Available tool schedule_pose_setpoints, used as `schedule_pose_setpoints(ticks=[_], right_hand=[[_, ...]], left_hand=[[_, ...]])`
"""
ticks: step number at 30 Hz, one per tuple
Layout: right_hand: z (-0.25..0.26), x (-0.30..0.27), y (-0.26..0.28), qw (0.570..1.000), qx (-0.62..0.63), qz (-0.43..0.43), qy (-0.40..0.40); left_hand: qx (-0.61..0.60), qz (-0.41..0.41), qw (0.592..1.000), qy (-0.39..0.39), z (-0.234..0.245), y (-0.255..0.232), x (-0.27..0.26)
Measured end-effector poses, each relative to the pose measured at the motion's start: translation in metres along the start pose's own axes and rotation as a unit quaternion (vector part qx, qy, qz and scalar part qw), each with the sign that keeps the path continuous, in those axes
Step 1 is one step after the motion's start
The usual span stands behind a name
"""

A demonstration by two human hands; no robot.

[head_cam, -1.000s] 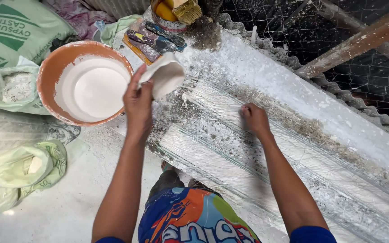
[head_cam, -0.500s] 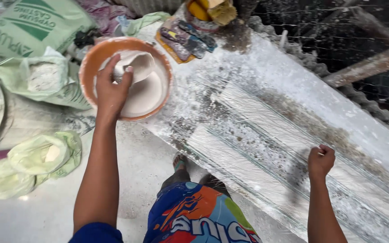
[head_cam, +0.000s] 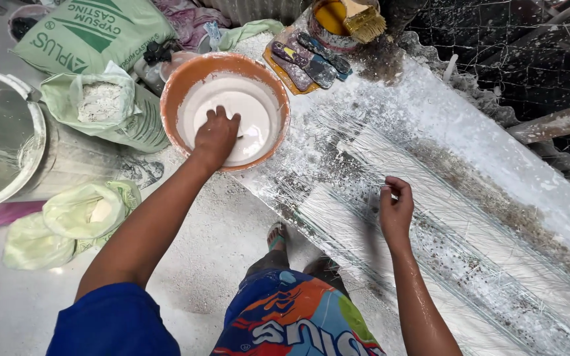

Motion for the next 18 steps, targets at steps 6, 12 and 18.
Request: schedule_pose_setpoints(ticks=[6, 12, 18], right_hand=[[0.026, -0.010, -0.018, 0.998, 0.056, -0.035, -0.020], [0.078, -0.013, -0.045, 0.991, 0.089, -0.079, -0.061], [0.138, -0.013, -0.072, 0.982, 0.103, -0.116, -0.109]], left_hand=[[-0.276, 0.196, 0.940, 0.055, -0.001, 0.010, -0.007], [-0.646, 0.388, 0.655, 0.065, -0.002, 0.025, -0.019], [-0.769, 0.347, 0.537, 0.002, 0.059, 0.017, -0.028]])
Point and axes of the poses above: each hand's wrist, its own x-axis towards the middle knuckle, its own z-axis out of the back of the hand, y = z × x, the point moved 8 cm from there along x, towards the middle knuckle, and after that the axes turned 9 degrees about -y, right-handed, at the moved point
